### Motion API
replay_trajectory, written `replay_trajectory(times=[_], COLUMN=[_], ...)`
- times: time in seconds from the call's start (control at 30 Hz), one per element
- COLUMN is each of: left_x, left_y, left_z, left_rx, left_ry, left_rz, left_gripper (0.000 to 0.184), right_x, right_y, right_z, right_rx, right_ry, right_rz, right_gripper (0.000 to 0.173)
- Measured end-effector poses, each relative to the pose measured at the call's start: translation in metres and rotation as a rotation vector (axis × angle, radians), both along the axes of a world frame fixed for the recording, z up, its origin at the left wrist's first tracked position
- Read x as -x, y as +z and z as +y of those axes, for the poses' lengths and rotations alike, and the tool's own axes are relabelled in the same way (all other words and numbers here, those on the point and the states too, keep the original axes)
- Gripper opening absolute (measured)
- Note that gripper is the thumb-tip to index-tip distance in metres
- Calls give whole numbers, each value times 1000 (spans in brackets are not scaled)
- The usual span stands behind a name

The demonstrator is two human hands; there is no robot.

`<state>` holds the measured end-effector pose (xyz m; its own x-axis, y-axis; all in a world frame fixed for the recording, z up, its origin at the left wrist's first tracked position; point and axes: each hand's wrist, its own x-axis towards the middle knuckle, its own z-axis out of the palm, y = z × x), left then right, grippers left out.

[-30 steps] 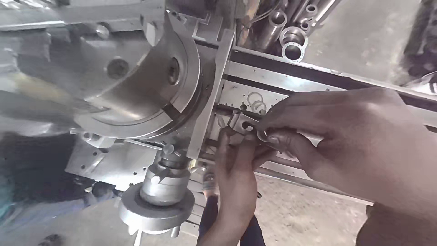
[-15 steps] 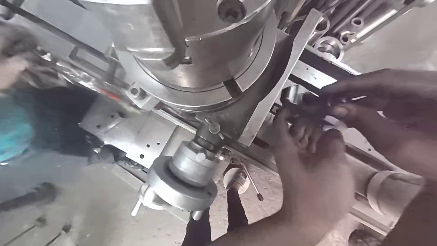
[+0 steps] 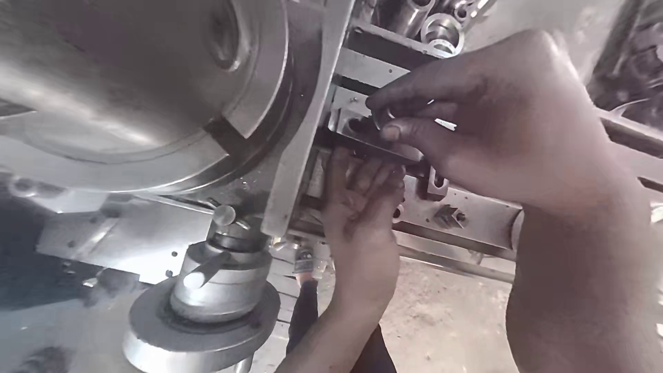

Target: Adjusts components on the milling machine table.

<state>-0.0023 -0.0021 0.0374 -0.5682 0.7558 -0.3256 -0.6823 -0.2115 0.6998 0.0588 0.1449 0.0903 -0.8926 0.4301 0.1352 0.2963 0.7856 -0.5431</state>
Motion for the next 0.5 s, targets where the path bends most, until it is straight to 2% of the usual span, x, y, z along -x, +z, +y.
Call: replay_trajectory(times=[0.27,0.5], left_x=[5,10], left_y=[-2,-5], left_z=[-4,-4], left_rx=[-25,-12], left_ry=[5,30], left_rz=[1,-38], left_gripper=[45,53], right_x=[10,16], right_y=[4,1], right_z=[-6,-7], right_rx=[-122,-96], right_ry=[26,34], right_rz=[-50,-63], right_gripper=[19,20])
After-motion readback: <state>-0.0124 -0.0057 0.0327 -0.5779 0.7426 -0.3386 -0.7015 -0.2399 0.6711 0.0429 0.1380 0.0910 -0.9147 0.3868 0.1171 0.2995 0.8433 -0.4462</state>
